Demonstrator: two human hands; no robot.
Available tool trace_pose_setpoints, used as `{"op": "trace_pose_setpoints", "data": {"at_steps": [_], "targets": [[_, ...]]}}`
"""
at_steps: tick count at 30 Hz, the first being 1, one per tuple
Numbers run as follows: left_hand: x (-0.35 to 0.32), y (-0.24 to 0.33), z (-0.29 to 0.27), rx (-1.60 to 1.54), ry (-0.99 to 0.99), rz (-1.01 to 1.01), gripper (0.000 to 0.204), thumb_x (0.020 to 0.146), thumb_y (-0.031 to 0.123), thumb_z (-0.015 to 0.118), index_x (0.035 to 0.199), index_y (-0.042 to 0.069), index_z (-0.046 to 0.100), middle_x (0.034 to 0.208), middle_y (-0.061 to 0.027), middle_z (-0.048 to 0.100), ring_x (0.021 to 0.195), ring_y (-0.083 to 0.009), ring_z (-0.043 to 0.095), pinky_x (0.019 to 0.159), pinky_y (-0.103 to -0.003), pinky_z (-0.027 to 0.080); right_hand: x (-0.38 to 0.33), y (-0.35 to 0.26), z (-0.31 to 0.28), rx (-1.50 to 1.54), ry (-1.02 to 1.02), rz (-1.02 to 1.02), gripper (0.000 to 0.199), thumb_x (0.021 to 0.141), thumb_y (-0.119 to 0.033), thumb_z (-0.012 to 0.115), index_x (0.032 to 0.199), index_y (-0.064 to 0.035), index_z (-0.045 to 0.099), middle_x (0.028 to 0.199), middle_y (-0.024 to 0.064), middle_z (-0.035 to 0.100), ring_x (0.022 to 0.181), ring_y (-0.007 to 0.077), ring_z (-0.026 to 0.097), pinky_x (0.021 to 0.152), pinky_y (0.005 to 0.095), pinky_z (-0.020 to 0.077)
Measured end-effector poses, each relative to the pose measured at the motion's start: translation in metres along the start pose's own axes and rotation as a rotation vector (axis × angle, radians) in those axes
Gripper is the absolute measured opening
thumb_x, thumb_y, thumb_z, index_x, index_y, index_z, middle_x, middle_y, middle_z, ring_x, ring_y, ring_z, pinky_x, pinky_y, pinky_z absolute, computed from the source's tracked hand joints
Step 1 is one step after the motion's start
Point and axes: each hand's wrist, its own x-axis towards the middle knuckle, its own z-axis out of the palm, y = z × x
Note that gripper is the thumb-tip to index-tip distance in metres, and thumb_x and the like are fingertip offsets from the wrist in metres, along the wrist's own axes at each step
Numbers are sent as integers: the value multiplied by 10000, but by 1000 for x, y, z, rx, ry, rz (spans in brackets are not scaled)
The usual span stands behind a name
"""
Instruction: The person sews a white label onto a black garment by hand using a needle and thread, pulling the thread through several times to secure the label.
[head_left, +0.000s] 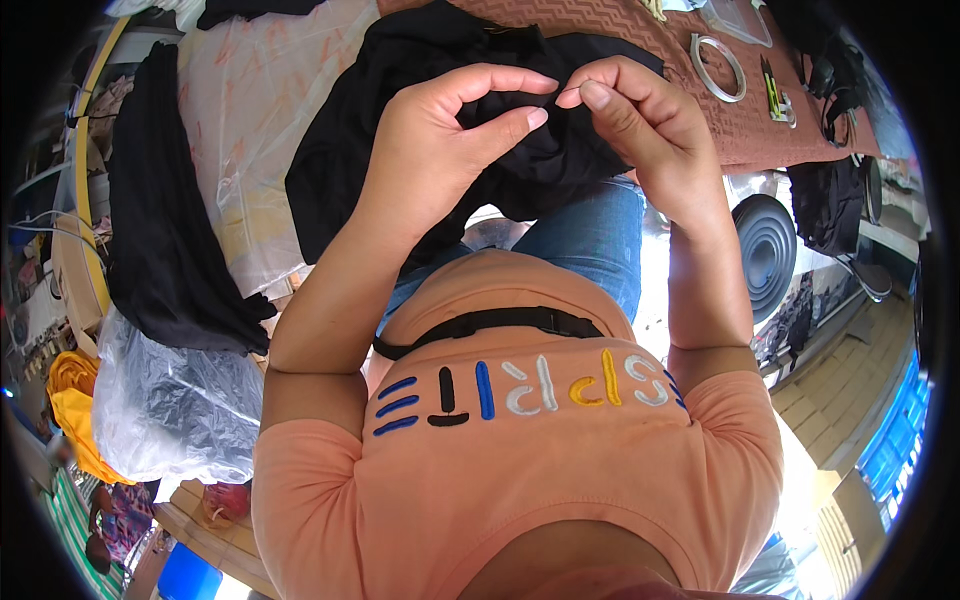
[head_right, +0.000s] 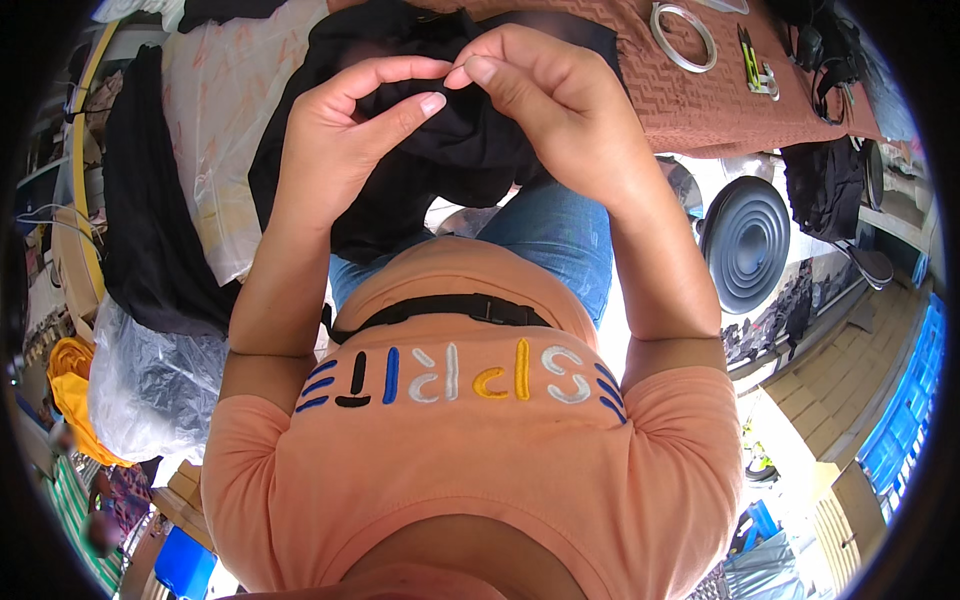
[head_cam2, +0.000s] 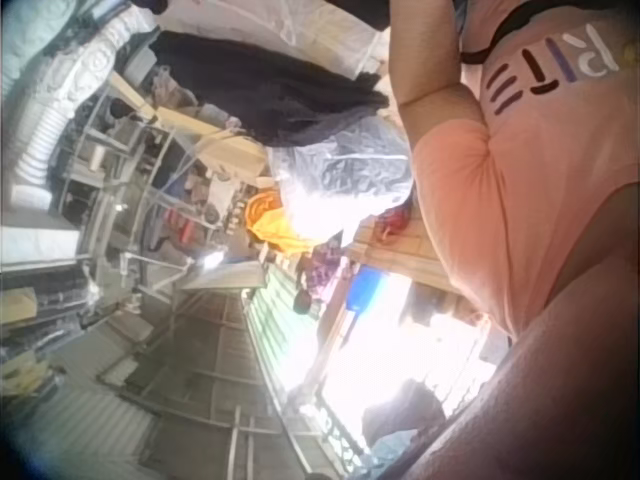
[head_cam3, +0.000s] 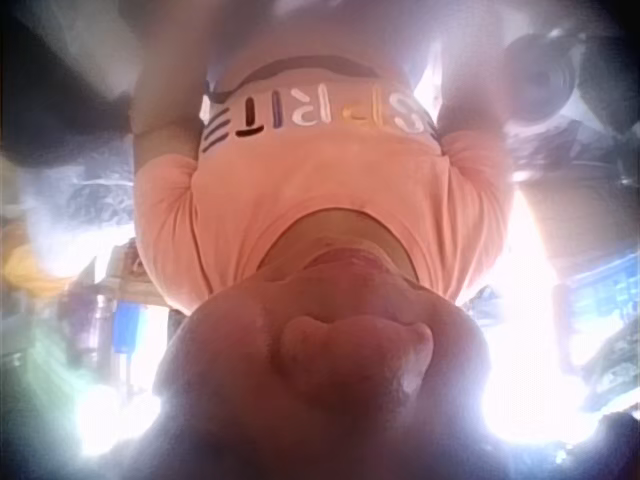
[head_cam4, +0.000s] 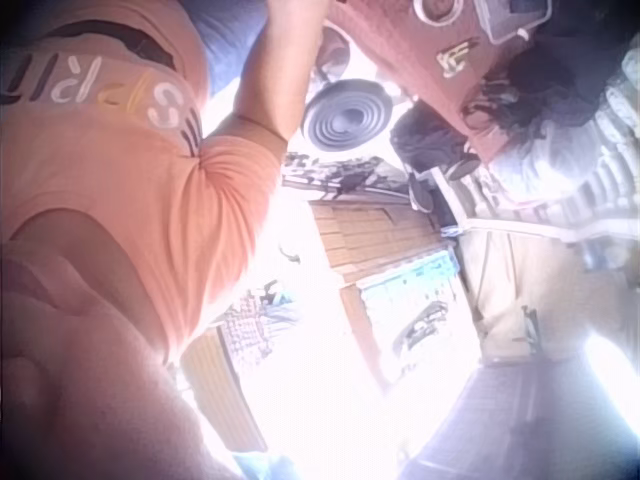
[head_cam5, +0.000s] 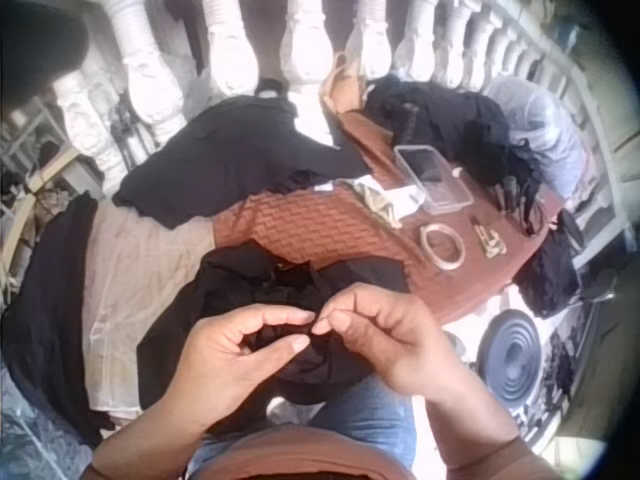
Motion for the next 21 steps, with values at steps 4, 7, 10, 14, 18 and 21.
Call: {"op": "trace_pose_setpoints", "data": {"at_steps": [4,7,10,14,18,21], "targets": [[0,0,-1,35,10,22,210,829,18,667,1038,12,669,955,-27,666,862,-49,579,750,-173,458,-2,-4,-2,97,-33,42,157,941,-128,523,951,-25,641,683,-71,489,604,4,376,527,172,290],[2,-4,-4,-73,10,-8,203,831,34,670,1032,5,669,960,-39,668,857,-58,589,764,-180,463,-5,-4,-5,72,-54,91,167,945,-126,511,955,-27,646,693,-81,492,600,2,360,531,168,286],[4,-9,-5,-142,29,-16,211,829,45,675,1035,-2,667,970,-47,668,860,-68,600,781,-188,471,-5,-5,1,32,-34,26,175,949,-132,500,954,-33,644,673,-84,476,579,-2,338,512,171,261],[5,-8,-4,-178,15,-73,227,824,43,679,1045,-7,662,976,-53,667,872,-76,608,794,-196,481,-4,-1,6,148,-26,18,175,951,-133,486,954,-36,632,616,-88,426,532,-5,303,478,177,211],[8,-9,-7,-303,-31,-152,240,823,46,679,1056,-5,658,971,-54,668,867,-78,612,792,-197,483,-5,4,3,313,-59,63,177,952,-142,478,951,-41,623,572,-91,370,489,-1,261,449,189,173],[10,-8,-8,-320,-44,-146,242,824,47,679,1060,-5,658,966,-55,668,860,-79,614,789,-197,484,-6,2,4,329,-60,73,180,949,-159,481,947,-47,622,556,-93,344,475,1,248,440,195,160]]}}
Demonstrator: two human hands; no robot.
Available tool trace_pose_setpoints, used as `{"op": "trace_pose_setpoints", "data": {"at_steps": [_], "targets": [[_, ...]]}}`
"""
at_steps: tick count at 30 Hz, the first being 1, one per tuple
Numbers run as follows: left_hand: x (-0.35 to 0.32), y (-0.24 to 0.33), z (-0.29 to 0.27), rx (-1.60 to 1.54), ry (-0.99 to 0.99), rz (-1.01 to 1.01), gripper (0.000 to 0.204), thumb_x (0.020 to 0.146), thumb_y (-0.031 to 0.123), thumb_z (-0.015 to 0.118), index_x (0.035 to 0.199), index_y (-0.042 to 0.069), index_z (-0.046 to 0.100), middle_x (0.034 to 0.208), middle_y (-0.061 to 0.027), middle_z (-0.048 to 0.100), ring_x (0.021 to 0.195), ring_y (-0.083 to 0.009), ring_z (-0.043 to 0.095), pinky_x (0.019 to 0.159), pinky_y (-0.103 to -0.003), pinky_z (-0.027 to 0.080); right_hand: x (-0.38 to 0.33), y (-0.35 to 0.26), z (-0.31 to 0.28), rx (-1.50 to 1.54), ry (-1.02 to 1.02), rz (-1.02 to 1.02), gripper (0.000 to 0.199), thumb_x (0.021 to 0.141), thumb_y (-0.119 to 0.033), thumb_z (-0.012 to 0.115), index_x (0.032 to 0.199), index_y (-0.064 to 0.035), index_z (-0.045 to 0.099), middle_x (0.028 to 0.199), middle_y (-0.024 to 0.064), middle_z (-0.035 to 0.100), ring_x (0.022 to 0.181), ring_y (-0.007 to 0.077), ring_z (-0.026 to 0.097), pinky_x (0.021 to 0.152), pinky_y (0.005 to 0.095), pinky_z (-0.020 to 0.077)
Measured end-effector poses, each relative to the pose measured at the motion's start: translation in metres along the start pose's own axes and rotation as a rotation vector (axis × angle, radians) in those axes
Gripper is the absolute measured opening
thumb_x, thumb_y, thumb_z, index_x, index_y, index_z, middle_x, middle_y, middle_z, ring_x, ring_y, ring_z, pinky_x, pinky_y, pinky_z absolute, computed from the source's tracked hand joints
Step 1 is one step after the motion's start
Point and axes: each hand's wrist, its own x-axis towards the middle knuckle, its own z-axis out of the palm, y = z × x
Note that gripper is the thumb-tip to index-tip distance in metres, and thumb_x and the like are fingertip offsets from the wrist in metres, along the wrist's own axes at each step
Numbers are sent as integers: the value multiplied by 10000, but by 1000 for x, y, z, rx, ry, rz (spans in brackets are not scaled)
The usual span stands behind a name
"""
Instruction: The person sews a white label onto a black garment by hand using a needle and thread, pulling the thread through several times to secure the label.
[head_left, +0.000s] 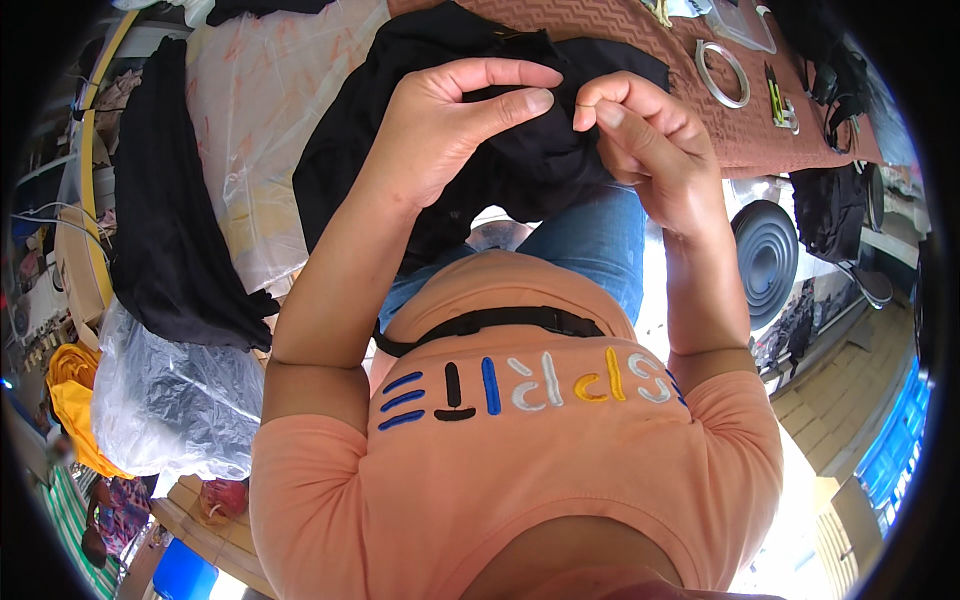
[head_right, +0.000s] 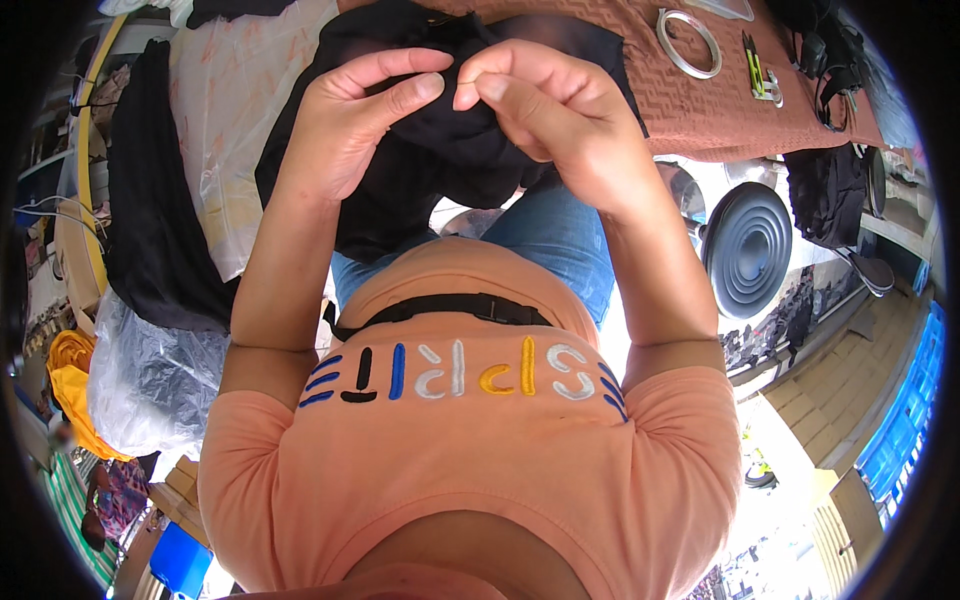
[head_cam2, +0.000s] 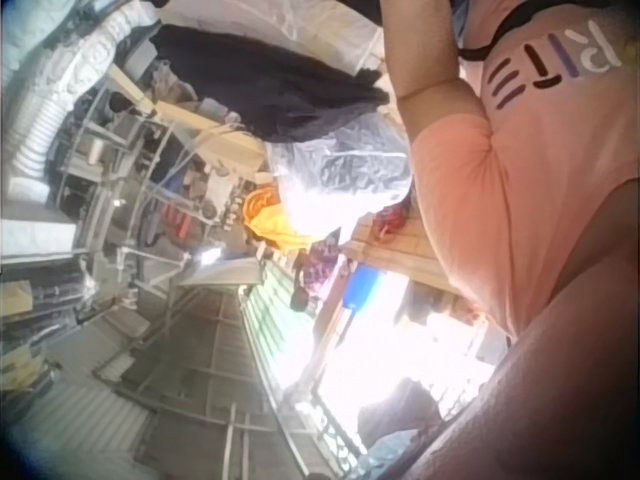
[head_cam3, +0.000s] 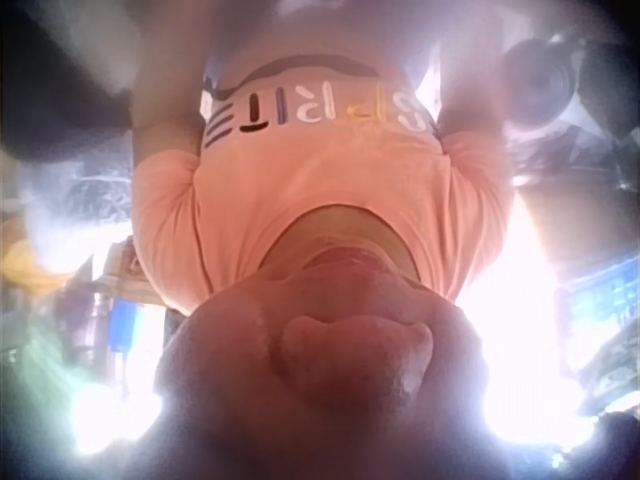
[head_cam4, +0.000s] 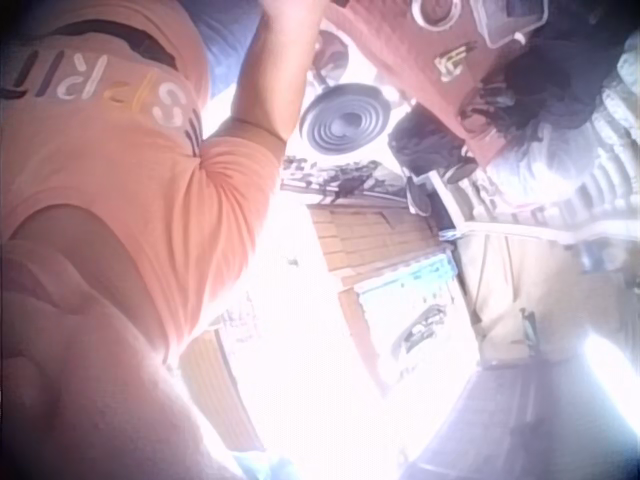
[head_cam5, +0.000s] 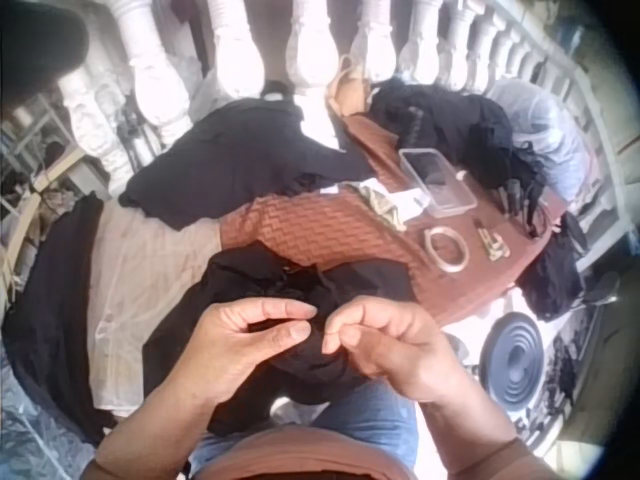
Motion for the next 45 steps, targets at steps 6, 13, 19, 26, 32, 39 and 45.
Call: {"op": "trace_pose_setpoints", "data": {"at_steps": [6,13,19,26,32,39,45], "targets": [[1,4,4,54,-22,61,228,828,48,675,1048,-7,659,978,-63,670,865,-88,616,800,-205,485,6,1,-3,10,-10,0,175,943,-162,494,945,-46,624,550,-98,333,473,0,244,442,193,156],[4,16,0,42,11,111,230,845,36,653,1072,-1,645,1028,-73,661,900,-84,600,810,-206,477,1,-9,-14,-30,-56,6,184,938,-149,497,919,-34,639,626,-63,475,476,-1,272,443,183,180],[5,7,5,-106,-7,26,225,843,38,655,1065,-3,648,998,-59,661,877,-77,595,798,-207,473,16,-10,-8,69,-24,-288,239,949,-174,467,848,-21,620,997,99,652,442,14,343,430,161,243],[4,2,13,-67,38,47,174,819,82,688,974,4,696,908,-27,679,820,-41,589,743,-169,466,26,-7,-1,149,-6,-119,220,939,-204,503,843,-31,599,572,-55,403,482,22,283,450,190,200],[5,9,9,-59,9,32,219,825,114,692,1017,9,684,946,-31,677,855,-51,588,792,-185,460,27,-13,3,226,14,-102,199,937,-183,503,828,-41,591,575,-70,377,486,19,261,455,192,183],[8,22,11,-57,33,97,210,830,84,682,1016,-14,674,961,-48,670,882,-79,591,815,-215,469,33,-35,7,214,37,-113,157,906,-149,501,814,-51,581,578,-69,395,477,14,287,441,184,193],[3,33,8,-115,112,175,194,821,45,684,1005,-16,676,944,-31,667,865,-65,582,794,-202,467,42,-41,23,302,28,-140,106,863,-75,495,787,-48,563,579,-64,383,473,19,278,430,186,186]]}}
